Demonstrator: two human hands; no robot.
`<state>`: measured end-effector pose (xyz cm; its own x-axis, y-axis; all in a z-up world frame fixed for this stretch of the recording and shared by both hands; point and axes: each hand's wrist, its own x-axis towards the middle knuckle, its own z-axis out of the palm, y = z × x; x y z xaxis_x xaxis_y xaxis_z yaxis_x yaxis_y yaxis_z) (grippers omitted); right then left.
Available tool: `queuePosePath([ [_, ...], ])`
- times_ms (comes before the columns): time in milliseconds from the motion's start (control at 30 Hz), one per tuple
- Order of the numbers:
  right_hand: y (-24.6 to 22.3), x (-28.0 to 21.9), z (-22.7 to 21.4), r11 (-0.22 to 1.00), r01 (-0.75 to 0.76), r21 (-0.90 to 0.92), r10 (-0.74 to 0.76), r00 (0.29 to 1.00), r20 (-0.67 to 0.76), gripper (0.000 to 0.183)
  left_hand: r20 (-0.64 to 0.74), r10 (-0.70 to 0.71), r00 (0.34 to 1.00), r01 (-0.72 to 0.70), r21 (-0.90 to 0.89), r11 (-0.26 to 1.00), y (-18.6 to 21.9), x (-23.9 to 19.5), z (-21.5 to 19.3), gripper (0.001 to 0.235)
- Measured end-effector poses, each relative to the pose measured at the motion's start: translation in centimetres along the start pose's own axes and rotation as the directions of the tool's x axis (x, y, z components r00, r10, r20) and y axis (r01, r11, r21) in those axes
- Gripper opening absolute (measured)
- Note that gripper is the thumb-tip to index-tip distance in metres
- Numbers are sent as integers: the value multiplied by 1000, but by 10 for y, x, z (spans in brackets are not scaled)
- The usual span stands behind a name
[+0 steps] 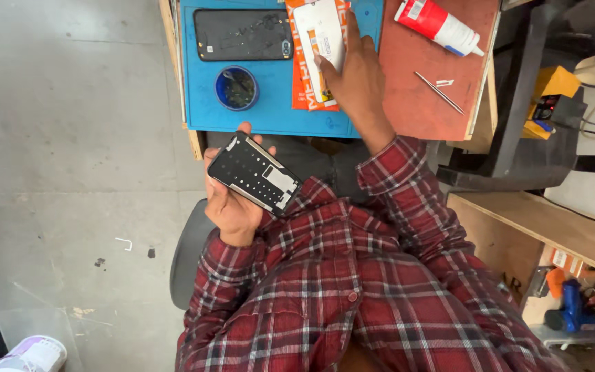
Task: The person applies adhesive to the edges of a disassembled mobile phone frame and then presses a screen protector onto the device's display. The person handles the phone frame, adhesive tube, and screen protector during the process.
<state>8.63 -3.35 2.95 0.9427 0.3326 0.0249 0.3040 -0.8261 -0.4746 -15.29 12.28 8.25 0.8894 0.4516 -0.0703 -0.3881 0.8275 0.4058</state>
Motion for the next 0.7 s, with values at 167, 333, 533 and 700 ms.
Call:
queuePosePath([
  [167,-17,-4,-7,998,-12,-58,13,1000,15,106,-29,-16,999,17,24,1000,5,2,-6,48],
  [333,-28,-3,-24,998,52,-23,-50,997,55,136,-49,-58,997,58,6,998,7,5,-12,47],
  [533,-22,-4,-22,996,66,55,-67,998,11,118,-60,-106,993,103,-50,993,4,18,-15,48],
  [700,5,4,-5,890,-23,456,-49,988,145,59,-7,-124,992,123,-89,988,-6,38,-1,48],
])
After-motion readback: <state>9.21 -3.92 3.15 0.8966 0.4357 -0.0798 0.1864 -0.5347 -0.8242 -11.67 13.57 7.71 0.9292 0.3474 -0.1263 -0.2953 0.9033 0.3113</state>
